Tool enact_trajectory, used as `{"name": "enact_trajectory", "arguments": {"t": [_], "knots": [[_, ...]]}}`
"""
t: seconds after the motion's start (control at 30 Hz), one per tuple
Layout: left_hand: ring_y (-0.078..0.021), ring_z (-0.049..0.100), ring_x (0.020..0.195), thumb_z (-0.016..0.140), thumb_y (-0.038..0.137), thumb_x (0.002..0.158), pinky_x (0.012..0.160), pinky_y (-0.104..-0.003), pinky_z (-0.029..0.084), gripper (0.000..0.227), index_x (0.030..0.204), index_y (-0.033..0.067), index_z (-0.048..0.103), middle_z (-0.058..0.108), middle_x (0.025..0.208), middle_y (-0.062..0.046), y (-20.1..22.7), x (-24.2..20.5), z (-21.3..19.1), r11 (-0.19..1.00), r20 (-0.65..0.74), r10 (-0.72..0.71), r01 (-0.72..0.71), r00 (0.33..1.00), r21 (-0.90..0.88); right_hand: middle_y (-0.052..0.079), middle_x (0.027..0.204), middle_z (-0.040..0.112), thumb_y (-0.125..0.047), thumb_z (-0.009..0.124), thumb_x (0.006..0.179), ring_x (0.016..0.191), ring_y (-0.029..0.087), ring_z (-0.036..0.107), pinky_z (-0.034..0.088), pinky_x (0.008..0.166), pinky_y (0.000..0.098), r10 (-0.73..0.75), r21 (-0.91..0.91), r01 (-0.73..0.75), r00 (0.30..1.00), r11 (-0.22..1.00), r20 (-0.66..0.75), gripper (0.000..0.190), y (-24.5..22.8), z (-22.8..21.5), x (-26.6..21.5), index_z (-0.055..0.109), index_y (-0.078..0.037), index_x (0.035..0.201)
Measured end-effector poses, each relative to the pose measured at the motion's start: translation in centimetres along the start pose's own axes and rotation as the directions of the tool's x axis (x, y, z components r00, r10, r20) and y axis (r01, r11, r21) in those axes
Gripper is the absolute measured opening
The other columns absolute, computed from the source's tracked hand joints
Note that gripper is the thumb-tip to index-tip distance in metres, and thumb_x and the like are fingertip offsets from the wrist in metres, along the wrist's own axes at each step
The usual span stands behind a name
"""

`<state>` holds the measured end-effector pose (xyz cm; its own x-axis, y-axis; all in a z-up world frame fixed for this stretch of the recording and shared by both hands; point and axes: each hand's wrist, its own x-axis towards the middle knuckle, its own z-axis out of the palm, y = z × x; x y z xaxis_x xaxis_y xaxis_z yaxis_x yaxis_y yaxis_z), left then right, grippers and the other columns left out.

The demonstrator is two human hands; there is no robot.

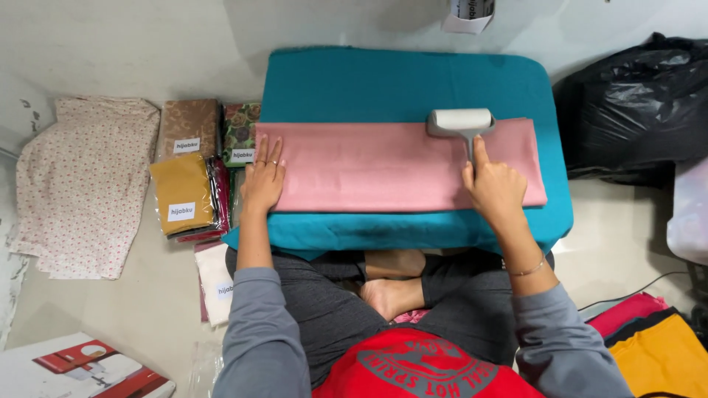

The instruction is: Cleaning a piece of fabric with a lint roller, folding it, and placing it into a plastic bag.

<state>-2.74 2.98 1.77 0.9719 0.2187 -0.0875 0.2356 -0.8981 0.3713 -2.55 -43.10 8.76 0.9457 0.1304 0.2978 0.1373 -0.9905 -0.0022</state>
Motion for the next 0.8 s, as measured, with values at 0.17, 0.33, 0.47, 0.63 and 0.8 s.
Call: {"name": "enact_trajectory", "arguments": {"t": [0.17, 0.33, 0.47, 0.63, 0.8], "knots": [[-0.0343, 0.058, 0.115, 0.036, 0.044, 0.104, 0.092, -0.043, 0.057, 0.057, 0.16, 0.0433, 0.03, 0.015, 0.172, 0.014, 1.0, -0.7, -1.1, 1.0, 0.025, 0.004, -0.004, 1.0, 0.009, 0.019, 0.064, 0.067, -0.039, 0.056, 0.099, 0.053, 0.042, 0.065, 0.049, 0.047, 0.0562, 0.031, 0.015, -0.032, 0.996, 0.999, 0.082, 0.054, -1.3, -5.1, -4.3, 0.057, -0.015, 0.148], [-0.0322, 0.058, 0.12, 0.039, 0.04, 0.103, 0.092, -0.044, 0.058, 0.056, 0.158, 0.0423, 0.035, 0.02, 0.171, 0.013, 1.0, -1.3, -0.8, 1.0, -0.008, -0.023, 0.023, 1.0, -0.002, 0.018, 0.064, 0.069, -0.039, 0.056, 0.094, 0.054, 0.041, 0.066, 0.051, 0.05, 0.0551, 0.073, -0.003, -0.074, 0.969, 0.997, 0.237, 0.053, -1.8, -10.1, -7.8, 0.058, -0.022, 0.144], [-0.032, 0.059, 0.121, 0.043, 0.03, 0.102, 0.097, -0.044, 0.054, 0.057, 0.159, 0.0331, 0.04, 0.028, 0.169, 0.008, -0.3, -1.2, 0.3, 0.996, -0.112, 0.018, -0.028, 0.993, -0.089, 0.017, 0.067, 0.069, -0.04, 0.056, 0.094, 0.055, 0.04, 0.067, 0.052, 0.05, 0.0538, -0.018, -0.004, 0.02, 0.97, 1.0, 0.241, 0.051, -4.5, -10.3, -7.5, 0.058, -0.026, 0.143], [-0.0353, 0.059, 0.125, 0.046, 0.014, 0.099, 0.102, -0.044, 0.05, 0.058, 0.156, 0.0195, 0.046, 0.037, 0.165, 0.0, -0.5, -1.8, 0.1, 0.978, -0.256, 0.073, -0.119, 0.964, -0.17, 0.017, 0.069, 0.07, -0.039, 0.056, 0.093, 0.051, 0.04, 0.066, 0.051, 0.044, 0.0547, -0.223, 0.139, 0.194, 0.945, 0.971, 0.238, 0.061, -10.1, -5.8, -4.1, 0.045, -0.023, 0.151], [-0.0364, 0.059, 0.129, 0.046, -0.006, 0.092, 0.104, -0.042, 0.049, 0.058, 0.146, 0.0112, 0.057, 0.048, 0.157, -0.008, -1.5, -1.2, 0.9, 0.925, -0.39, 0.135, -0.257, 0.911, -0.281, 0.02, 0.068, 0.069, -0.034, 0.055, 0.096, 0.054, 0.042, 0.066, 0.051, 0.047, 0.0565, -0.241, 0.155, 0.227, 0.967, 0.962, 0.079, 0.059, -13.0, 1.3, 2.2, 0.048, -0.014, 0.151]]}}
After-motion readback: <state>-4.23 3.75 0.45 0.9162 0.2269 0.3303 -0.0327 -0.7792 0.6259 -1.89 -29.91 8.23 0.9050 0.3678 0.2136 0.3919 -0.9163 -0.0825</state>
